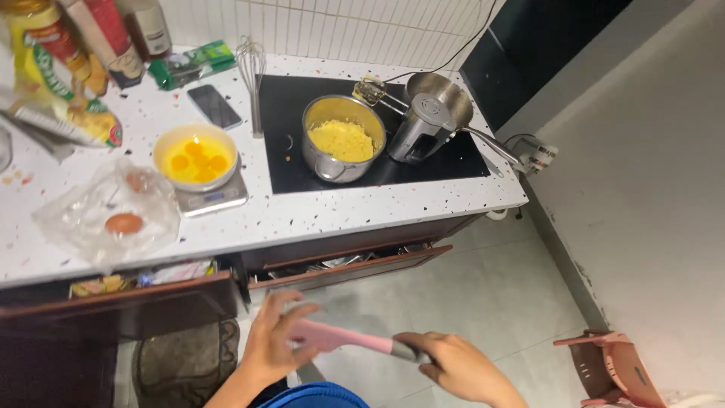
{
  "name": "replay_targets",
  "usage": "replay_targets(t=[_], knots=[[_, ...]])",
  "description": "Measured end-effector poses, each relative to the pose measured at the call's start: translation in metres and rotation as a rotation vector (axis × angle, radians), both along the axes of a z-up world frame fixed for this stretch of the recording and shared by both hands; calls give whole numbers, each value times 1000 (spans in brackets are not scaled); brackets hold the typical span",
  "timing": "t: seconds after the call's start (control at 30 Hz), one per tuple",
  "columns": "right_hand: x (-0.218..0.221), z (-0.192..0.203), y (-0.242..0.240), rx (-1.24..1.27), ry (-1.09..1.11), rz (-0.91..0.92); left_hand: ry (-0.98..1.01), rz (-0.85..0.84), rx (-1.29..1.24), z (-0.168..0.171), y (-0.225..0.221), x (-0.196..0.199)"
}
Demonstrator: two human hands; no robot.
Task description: The recorder is mixing and preparing dough in a pot, using a spatula and a hand mixer, and has cracked eggs ready to be added.
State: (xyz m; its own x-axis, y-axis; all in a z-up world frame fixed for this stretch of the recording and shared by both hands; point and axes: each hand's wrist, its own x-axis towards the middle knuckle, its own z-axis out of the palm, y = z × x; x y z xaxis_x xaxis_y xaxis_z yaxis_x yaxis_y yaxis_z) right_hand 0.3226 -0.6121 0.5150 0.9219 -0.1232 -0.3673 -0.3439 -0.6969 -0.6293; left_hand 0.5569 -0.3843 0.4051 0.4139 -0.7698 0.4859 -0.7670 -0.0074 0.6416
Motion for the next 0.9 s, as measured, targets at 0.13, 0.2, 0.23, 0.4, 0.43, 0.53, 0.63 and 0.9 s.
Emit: replay_targets(t=[0.13,0.2,0.23,0.4,0.43,0.53,0.63,0.9], knots=[[55,54,-72,-206,141,-283,459,418,-118,-45,-85,80],[81,75,-106,-286,164,-395,758,362,-102,-99,-128,121],[94,86,-124,-382,173,-499,1049,305,-105,-127,-148,139],[190,96,-215,-710,-91,-347,1609,320,-84,-155,-243,189],[216,98,-231,-874,-112,-230,1708,343,-125,-163,-262,197],[298,77,-286,-1014,-99,2,1821,354,-340,-163,-305,211],[371,53,-320,-1118,-170,285,1989,360,-569,-155,-329,202],[505,-36,-347,-1266,-141,535,1777,400,-860,-181,-344,208]])
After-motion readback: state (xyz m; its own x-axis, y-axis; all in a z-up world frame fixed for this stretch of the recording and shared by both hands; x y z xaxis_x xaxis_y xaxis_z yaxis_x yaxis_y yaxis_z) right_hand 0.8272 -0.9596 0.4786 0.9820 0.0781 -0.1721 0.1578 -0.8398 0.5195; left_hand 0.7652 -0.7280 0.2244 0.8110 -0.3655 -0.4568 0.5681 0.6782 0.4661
